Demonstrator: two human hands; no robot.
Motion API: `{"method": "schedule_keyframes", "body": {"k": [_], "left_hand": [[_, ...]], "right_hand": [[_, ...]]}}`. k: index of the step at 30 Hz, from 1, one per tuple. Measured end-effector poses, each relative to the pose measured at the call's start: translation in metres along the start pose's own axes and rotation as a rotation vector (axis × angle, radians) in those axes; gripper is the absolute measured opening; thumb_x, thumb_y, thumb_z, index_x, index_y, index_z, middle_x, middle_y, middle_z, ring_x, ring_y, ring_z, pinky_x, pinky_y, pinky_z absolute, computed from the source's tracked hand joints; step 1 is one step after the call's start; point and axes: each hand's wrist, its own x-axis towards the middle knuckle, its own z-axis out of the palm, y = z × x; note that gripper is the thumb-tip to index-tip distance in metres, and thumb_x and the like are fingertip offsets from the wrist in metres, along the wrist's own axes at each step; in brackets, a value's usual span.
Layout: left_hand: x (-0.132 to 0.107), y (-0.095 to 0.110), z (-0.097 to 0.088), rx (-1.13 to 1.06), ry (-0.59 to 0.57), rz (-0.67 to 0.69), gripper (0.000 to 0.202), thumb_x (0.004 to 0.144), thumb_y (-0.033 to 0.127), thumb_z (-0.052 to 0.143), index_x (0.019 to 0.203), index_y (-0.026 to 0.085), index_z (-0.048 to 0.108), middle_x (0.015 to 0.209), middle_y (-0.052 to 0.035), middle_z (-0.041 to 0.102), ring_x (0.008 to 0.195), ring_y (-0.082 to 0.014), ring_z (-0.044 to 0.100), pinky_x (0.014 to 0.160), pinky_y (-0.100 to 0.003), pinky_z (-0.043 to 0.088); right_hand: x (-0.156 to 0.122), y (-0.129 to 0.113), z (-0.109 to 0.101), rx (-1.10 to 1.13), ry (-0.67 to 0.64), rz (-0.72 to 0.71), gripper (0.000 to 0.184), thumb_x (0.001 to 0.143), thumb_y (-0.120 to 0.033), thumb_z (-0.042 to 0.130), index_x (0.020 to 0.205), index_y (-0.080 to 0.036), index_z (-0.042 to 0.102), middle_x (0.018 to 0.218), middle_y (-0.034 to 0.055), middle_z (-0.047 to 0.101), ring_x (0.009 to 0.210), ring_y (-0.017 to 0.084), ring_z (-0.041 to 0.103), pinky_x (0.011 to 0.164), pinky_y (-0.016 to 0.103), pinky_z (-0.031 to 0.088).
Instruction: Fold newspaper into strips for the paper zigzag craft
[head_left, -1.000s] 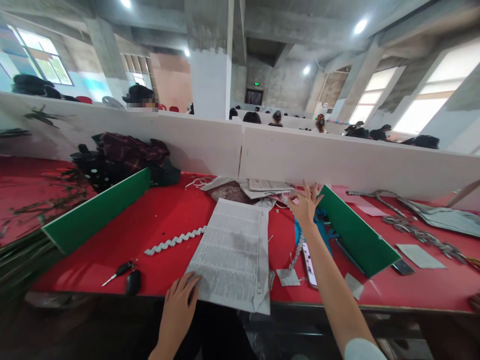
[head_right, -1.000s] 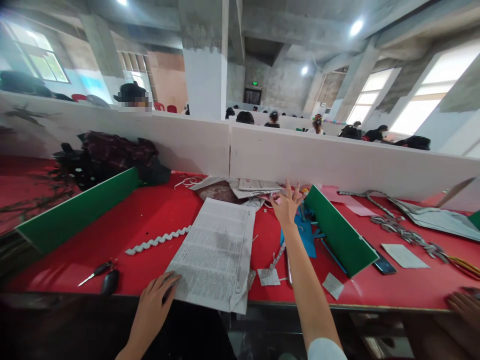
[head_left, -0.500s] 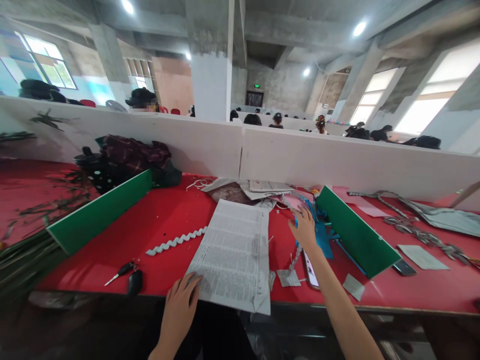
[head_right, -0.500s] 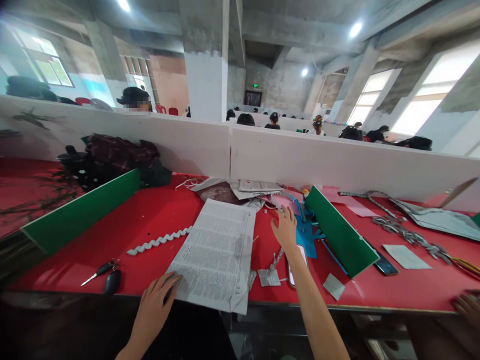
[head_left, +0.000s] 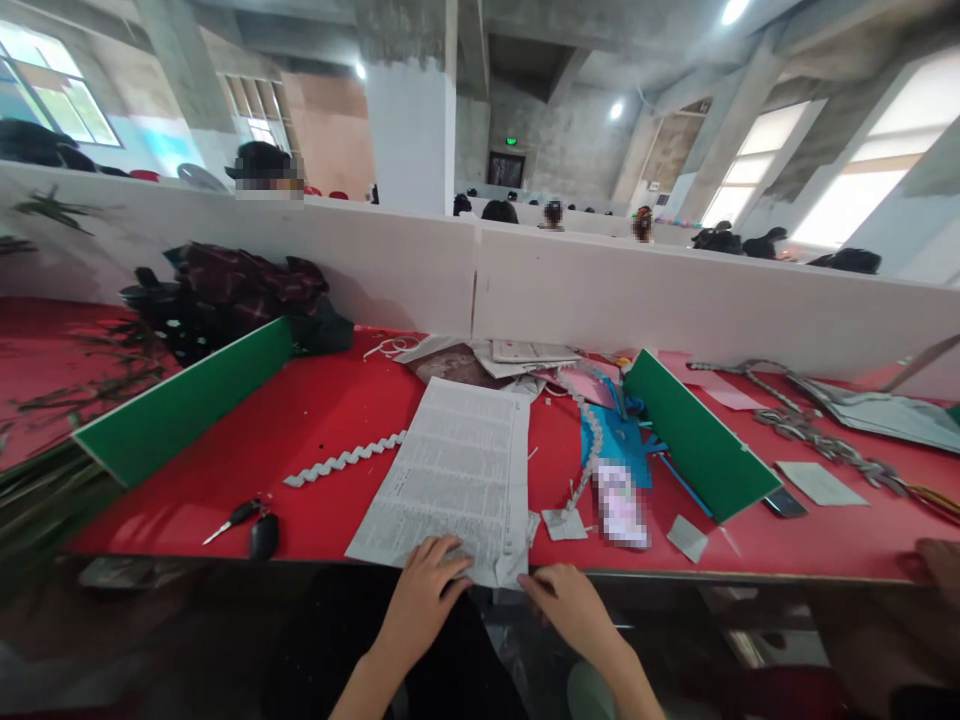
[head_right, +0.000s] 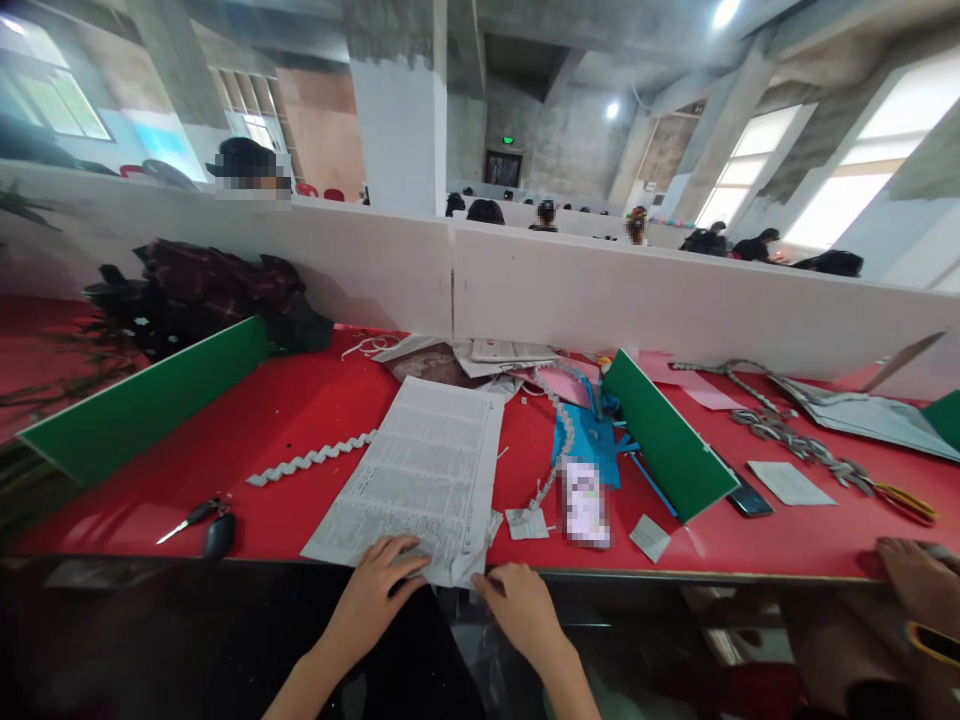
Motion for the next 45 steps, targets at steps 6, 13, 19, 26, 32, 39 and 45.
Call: {"method": "schedule_keyframes", "body": {"k": [6, 13, 19, 26, 32, 39, 45], "left_hand": [[0.005, -0.004, -0.004, -0.049, 0.017, 0.004, 0.025, 0.087, 0.021, 0.046, 0.096, 0.029, 0.068, 0.107, -0.0026, 0.062, 0.099, -0.0195, 0.054, 0.086, -0.036, 0.046], [0.005, -0.002, 0.003, -0.057, 0.064, -0.055, 0.022, 0.088, 0.028, 0.042, 0.084, 0.024, 0.062, 0.104, -0.0031, 0.063, 0.098, -0.0212, 0.055, 0.085, -0.038, 0.045], [0.007, -0.006, 0.005, -0.299, 0.256, -0.280, 0.023, 0.087, 0.038, 0.041, 0.090, 0.020, 0.056, 0.087, -0.0057, 0.065, 0.082, -0.0216, 0.061, 0.073, -0.034, 0.049], [0.000, -0.044, -0.018, -0.709, 0.706, -0.649, 0.039, 0.072, 0.051, 0.058, 0.091, 0.017, 0.056, 0.078, -0.0028, 0.062, 0.068, -0.0179, 0.061, 0.064, -0.029, 0.050], [-0.013, -0.080, -0.041, -0.794, 0.895, -0.795, 0.041, 0.059, 0.046, 0.069, 0.085, 0.017, 0.058, 0.063, 0.0037, 0.055, 0.055, -0.0105, 0.050, 0.051, -0.021, 0.041], [-0.022, -0.069, -0.045, -0.637, 0.597, -0.721, 0.041, 0.063, 0.052, 0.063, 0.084, 0.017, 0.062, 0.079, -0.0035, 0.065, 0.076, -0.0205, 0.061, 0.065, -0.028, 0.049], [-0.027, -0.061, -0.060, -0.362, 0.200, -0.418, 0.030, 0.074, 0.049, 0.054, 0.087, 0.024, 0.065, 0.102, -0.0058, 0.066, 0.101, -0.0250, 0.059, 0.088, -0.035, 0.047]], "right_hand": [[-0.010, 0.029, -0.012, 0.302, 0.258, 0.024, 0.044, 0.085, -0.054, 0.042, 0.067, -0.017, 0.059, 0.058, 0.0040, 0.063, 0.052, 0.017, 0.060, 0.053, 0.023, 0.041], [-0.021, 0.107, -0.067, 0.234, 0.966, 0.216, 0.046, 0.075, -0.057, 0.050, 0.088, -0.015, 0.063, 0.082, 0.0093, 0.066, 0.071, 0.021, 0.059, 0.065, 0.029, 0.045], [-0.013, 0.134, -0.070, 0.130, 0.920, 0.074, 0.039, 0.078, -0.046, 0.050, 0.101, -0.016, 0.061, 0.102, 0.0124, 0.061, 0.089, 0.024, 0.057, 0.081, 0.038, 0.044], [0.004, 0.150, -0.081, 0.289, 0.776, -0.062, 0.037, 0.074, -0.033, 0.053, 0.107, -0.018, 0.057, 0.106, 0.0115, 0.059, 0.097, 0.024, 0.056, 0.084, 0.040, 0.045], [0.007, 0.154, -0.075, 0.287, 0.854, -0.023, 0.034, 0.071, -0.034, 0.054, 0.100, -0.018, 0.060, 0.103, 0.0107, 0.058, 0.093, 0.024, 0.056, 0.082, 0.039, 0.045], [0.016, 0.144, -0.081, 0.321, 1.026, 0.182, 0.038, 0.069, -0.044, 0.052, 0.090, -0.015, 0.063, 0.093, 0.0111, 0.062, 0.083, 0.024, 0.057, 0.078, 0.039, 0.044], [-0.007, 0.129, -0.077, 0.600, 1.159, 0.184, 0.038, 0.068, -0.048, 0.060, 0.087, -0.015, 0.062, 0.079, 0.0047, 0.064, 0.067, 0.017, 0.056, 0.063, 0.029, 0.045]]}}
